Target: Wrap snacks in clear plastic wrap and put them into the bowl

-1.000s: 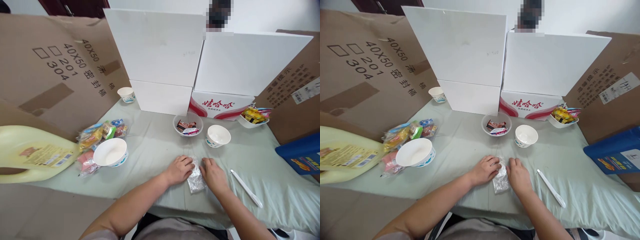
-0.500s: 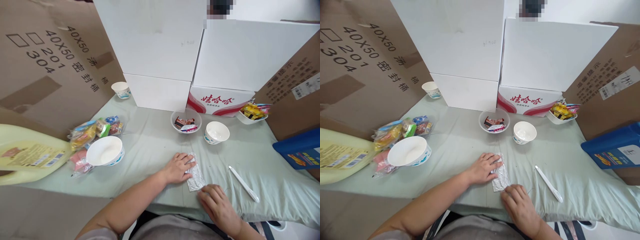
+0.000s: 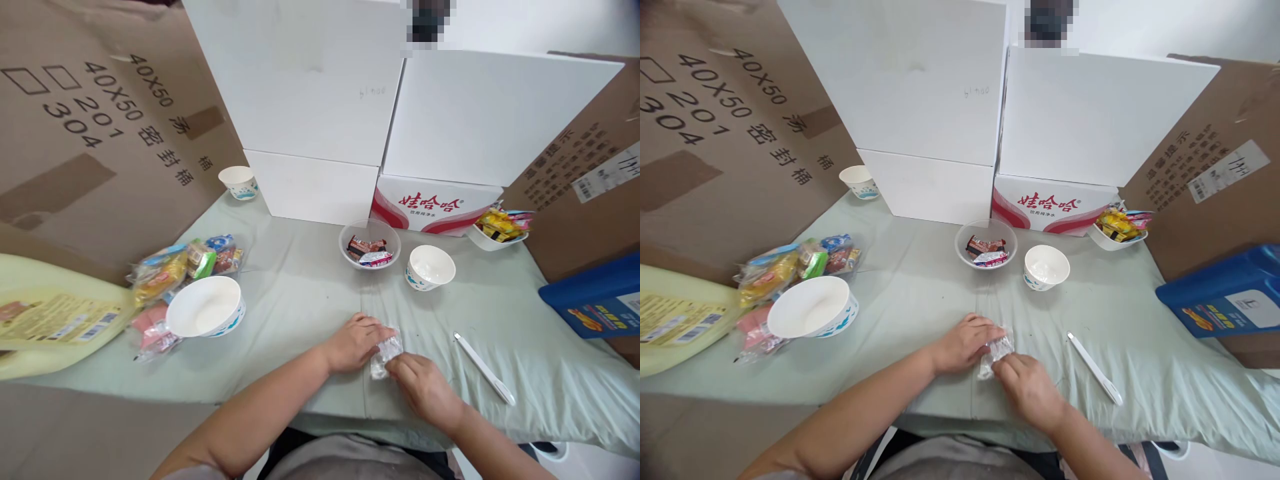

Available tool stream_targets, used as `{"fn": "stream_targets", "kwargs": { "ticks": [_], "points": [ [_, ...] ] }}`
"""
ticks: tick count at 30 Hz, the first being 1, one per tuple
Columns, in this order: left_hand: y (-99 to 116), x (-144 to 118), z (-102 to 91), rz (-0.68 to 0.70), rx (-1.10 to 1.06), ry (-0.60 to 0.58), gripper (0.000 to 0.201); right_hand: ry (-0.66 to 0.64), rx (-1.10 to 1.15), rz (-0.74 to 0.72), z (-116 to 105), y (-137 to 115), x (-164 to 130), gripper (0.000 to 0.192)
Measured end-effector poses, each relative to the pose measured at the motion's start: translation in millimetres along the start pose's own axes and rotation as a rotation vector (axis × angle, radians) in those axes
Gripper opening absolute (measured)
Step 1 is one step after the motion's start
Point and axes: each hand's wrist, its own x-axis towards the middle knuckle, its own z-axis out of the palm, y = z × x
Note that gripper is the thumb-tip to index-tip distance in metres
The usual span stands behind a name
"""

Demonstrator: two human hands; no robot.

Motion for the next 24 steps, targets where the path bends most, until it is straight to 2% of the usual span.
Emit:
{"fn": "stream_targets", "kwargs": {
  "ticks": [5,9,11,14,17,19,21,24],
  "points": [
    [-3.7,-0.6,-1.4,-0.021,-0.099,0.131,0.060,0.020,-0.212,0.231,11.2,27.8,32.2,0.025],
    [-7.3,0.4,1.2,0.007,-0.150,0.201,0.068,0.021,-0.295,0.279,26.8,35.8,44.2,0.026],
    [-7.0,0.8,0.5,-0.012,-0.164,0.253,0.064,0.024,-0.311,0.285,32.5,35.4,44.6,0.026],
    [-2.2,0.4,-3.7,-0.052,-0.084,0.349,0.041,0.026,-0.317,0.294,35.2,34.1,43.2,0.024],
    [4.5,-0.5,-6.6,0.097,0.031,0.288,0.019,0.025,-0.309,0.299,33.7,34.1,42.6,0.021],
    [6.8,-0.6,-5.9,0.195,0.053,0.206,0.024,0.026,-0.300,0.302,33.2,34.2,42.7,0.019],
    [5.7,0.0,-3.8,0.172,0.074,0.158,0.030,0.029,-0.297,0.307,33.9,33.4,43.1,0.019],
    [0.4,1.2,-0.9,0.049,0.156,0.115,0.032,0.040,-0.302,0.314,36.2,31.7,43.9,0.022]
  ]
}}
